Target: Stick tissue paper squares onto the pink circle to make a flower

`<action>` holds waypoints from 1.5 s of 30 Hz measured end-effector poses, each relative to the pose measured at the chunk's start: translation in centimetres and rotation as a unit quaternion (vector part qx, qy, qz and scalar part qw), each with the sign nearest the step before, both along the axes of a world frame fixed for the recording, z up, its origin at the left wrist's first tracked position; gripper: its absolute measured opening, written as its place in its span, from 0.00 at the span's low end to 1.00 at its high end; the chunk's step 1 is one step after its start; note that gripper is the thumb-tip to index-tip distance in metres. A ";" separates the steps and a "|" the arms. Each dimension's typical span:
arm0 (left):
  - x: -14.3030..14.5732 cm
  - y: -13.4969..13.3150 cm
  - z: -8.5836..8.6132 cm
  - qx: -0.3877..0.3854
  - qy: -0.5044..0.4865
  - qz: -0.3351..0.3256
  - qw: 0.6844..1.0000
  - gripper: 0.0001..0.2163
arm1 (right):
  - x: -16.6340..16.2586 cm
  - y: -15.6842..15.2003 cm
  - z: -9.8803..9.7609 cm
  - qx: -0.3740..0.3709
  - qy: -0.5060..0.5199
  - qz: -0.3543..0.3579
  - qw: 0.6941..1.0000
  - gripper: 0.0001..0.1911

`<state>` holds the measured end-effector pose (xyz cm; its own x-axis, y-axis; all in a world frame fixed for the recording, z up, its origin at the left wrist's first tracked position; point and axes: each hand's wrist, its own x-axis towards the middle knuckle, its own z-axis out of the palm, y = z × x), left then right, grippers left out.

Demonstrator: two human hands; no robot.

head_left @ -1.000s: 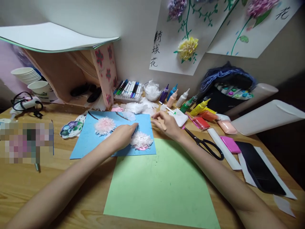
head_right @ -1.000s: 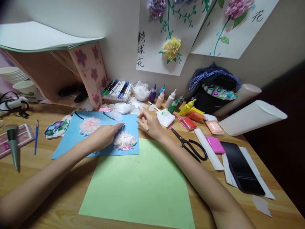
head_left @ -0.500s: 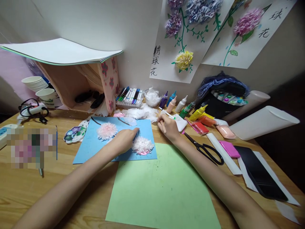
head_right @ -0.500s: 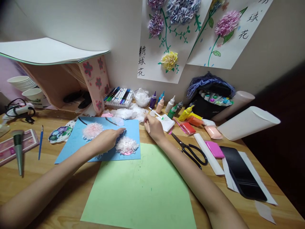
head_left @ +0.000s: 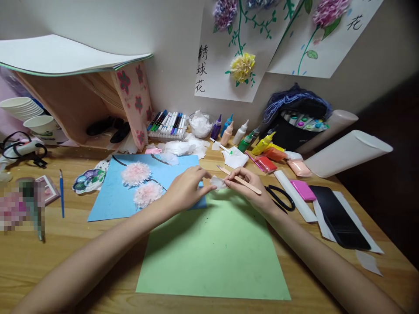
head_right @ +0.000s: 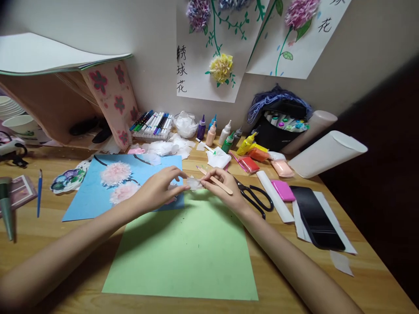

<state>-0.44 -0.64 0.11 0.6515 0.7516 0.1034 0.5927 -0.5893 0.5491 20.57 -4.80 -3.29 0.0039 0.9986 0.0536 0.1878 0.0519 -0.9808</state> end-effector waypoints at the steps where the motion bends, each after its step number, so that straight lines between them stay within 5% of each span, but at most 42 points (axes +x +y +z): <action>1: 0.8 0.1 -0.1 -0.011 -0.013 -0.006 1.000 0.12 | 0.1 -0.1 -0.1 0.004 -0.003 -0.003 1.000 0.13; 8: 1.6 0.8 0.1 -0.071 -0.075 0.044 0.994 0.09 | -0.2 -1.3 -0.8 0.116 0.001 -0.095 0.989 0.08; 11: 0.0 -0.4 0.7 -0.120 -0.058 0.060 0.989 0.10 | -0.7 -2.4 -1.7 0.200 0.020 -0.095 0.975 0.16; 14: -1.2 -1.9 0.5 -0.129 -0.011 0.062 0.990 0.09 | -1.1 -3.4 -2.5 0.285 -0.015 -0.016 0.958 0.22; 19: -1.6 -3.4 -0.9 -0.038 0.060 0.103 0.992 0.09 | -1.9 -3.8 -2.9 0.380 -0.120 0.151 0.905 0.20; 31: -2.6 -1.7 -1.3 0.122 0.052 0.157 0.979 0.09 | -2.6 -3.1 -2.6 0.263 -0.206 0.223 0.916 0.16; 38: -4.6 2.4 -2.2 0.035 0.098 0.160 0.982 0.14 | -2.8 -2.9 -2.5 0.235 -0.204 0.229 0.922 0.16; 45: -4.5 3.1 -1.9 0.056 0.189 0.133 0.971 0.18 | -3.2 -2.4 -2.6 0.182 -0.165 0.210 0.946 0.19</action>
